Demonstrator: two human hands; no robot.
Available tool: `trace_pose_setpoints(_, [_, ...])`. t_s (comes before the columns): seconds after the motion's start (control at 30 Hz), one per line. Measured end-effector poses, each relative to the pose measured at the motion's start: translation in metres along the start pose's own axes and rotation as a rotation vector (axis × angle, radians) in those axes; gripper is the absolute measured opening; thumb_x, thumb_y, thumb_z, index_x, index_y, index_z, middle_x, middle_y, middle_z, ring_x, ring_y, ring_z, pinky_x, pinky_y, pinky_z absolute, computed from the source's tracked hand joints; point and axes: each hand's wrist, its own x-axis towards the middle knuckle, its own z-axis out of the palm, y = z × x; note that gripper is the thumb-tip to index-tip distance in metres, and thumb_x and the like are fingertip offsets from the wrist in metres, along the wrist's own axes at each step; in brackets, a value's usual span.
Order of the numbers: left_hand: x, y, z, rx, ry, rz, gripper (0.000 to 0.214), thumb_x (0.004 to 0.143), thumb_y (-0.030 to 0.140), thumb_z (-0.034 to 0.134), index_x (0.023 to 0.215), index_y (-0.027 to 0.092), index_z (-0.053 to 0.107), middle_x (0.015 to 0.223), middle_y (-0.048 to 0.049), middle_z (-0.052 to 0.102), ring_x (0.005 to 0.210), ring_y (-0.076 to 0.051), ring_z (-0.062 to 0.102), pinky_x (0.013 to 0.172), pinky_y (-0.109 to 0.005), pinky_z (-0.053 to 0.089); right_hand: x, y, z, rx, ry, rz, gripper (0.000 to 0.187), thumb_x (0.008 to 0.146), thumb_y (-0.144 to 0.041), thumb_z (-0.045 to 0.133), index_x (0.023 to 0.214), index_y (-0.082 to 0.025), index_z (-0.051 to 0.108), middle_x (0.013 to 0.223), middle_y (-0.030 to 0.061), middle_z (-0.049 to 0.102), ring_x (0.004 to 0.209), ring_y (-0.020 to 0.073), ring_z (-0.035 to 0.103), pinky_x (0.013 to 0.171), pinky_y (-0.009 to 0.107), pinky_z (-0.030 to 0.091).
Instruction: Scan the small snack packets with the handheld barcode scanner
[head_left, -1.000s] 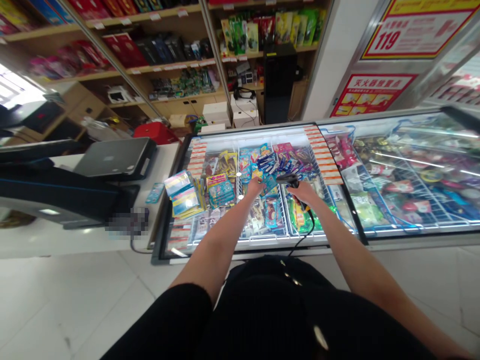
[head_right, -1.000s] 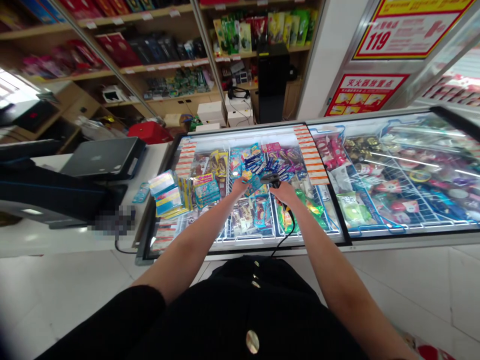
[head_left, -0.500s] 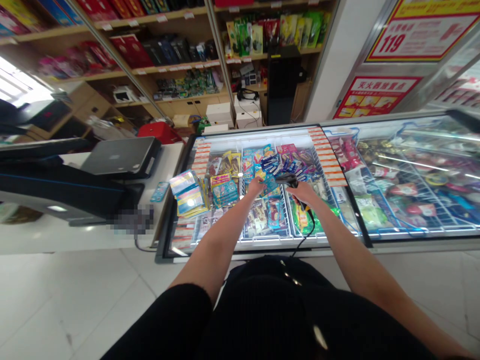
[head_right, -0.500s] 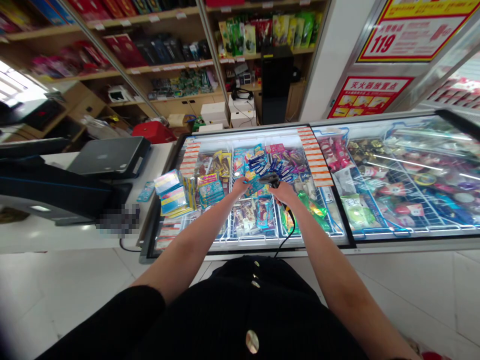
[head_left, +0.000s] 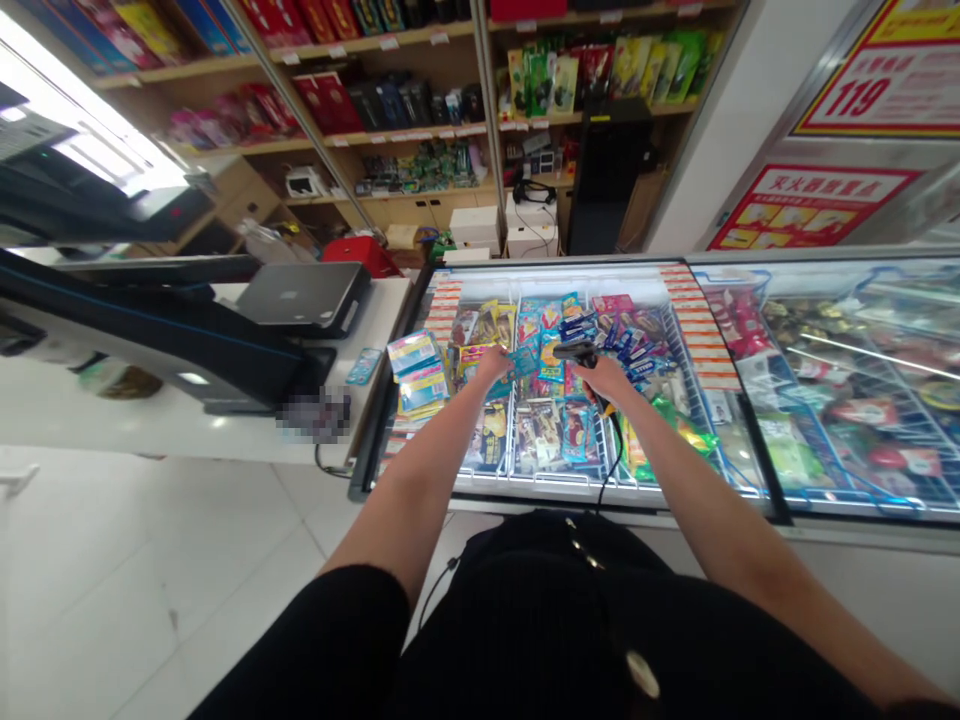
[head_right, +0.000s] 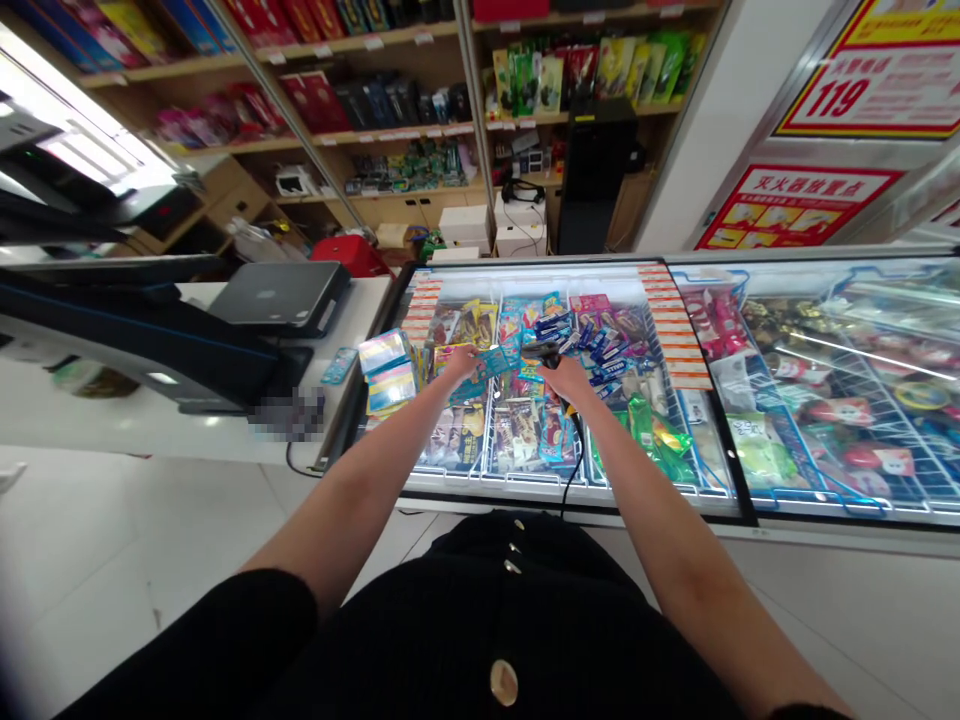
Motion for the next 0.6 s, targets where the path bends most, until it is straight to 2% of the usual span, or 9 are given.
trace_pose_setpoints(0.13, [0.003, -0.015, -0.032, 0.218, -0.012, 0.036, 0.029, 0.069, 0.024, 0.070, 0.097, 0.019, 0.064, 0.093, -0.0063, 0.067, 0.090, -0.021, 0.062, 0.074, -0.024, 0.043, -0.001, -0.013, 0.012, -0.035, -0.002, -0.038, 0.024, 0.080, -0.034, 0.058, 0.064, -0.017, 0.052, 0.049, 0.0029, 0.058, 0.038, 0.0129, 0.053, 0.041, 0.021, 0.042])
trace_pose_setpoints(0.27, [-0.001, -0.023, -0.047, 0.418, 0.013, 0.029, 0.033, 0.073, 0.024, 0.064, 0.105, 0.015, 0.062, 0.105, -0.0149, 0.064, 0.105, -0.028, 0.057, 0.083, -0.032, 0.042, -0.003, -0.021, 0.021, -0.030, 0.018, -0.031, 0.022, 0.080, -0.031, 0.058, 0.066, -0.016, 0.052, 0.049, 0.0028, 0.058, 0.039, 0.0136, 0.054, 0.040, 0.021, 0.041])
trace_pose_setpoints(0.37, [-0.007, -0.027, -0.046, 0.510, 0.098, 0.063, 0.034, 0.077, 0.024, 0.059, 0.109, 0.013, 0.059, 0.116, -0.0190, 0.057, 0.115, -0.032, 0.048, 0.089, -0.037, 0.040, -0.004, -0.021, 0.023, -0.010, 0.033, -0.027, 0.021, 0.080, -0.032, 0.060, 0.069, -0.016, 0.052, 0.050, 0.0021, 0.058, 0.038, 0.0131, 0.053, 0.040, 0.021, 0.040])
trace_pose_setpoints(0.47, [-0.010, -0.028, -0.039, 0.544, 0.116, 0.081, 0.032, 0.080, 0.023, 0.053, 0.110, 0.012, 0.059, 0.120, -0.0203, 0.054, 0.117, -0.033, 0.046, 0.092, -0.039, 0.038, -0.005, -0.015, 0.021, 0.008, 0.051, -0.024, 0.022, 0.080, -0.033, 0.060, 0.067, -0.016, 0.052, 0.048, 0.0015, 0.056, 0.037, 0.0125, 0.052, 0.039, 0.021, 0.040])
trace_pose_setpoints(0.6, [-0.009, -0.019, -0.029, 0.527, 0.212, 0.129, 0.034, 0.084, 0.020, 0.046, 0.115, 0.013, 0.056, 0.123, -0.0195, 0.052, 0.118, -0.032, 0.044, 0.095, -0.042, 0.034, -0.011, -0.006, 0.013, 0.059, 0.113, 0.021, 0.023, 0.080, -0.033, 0.061, 0.066, -0.016, 0.052, 0.047, 0.0013, 0.055, 0.037, 0.0131, 0.052, 0.039, 0.021, 0.040])
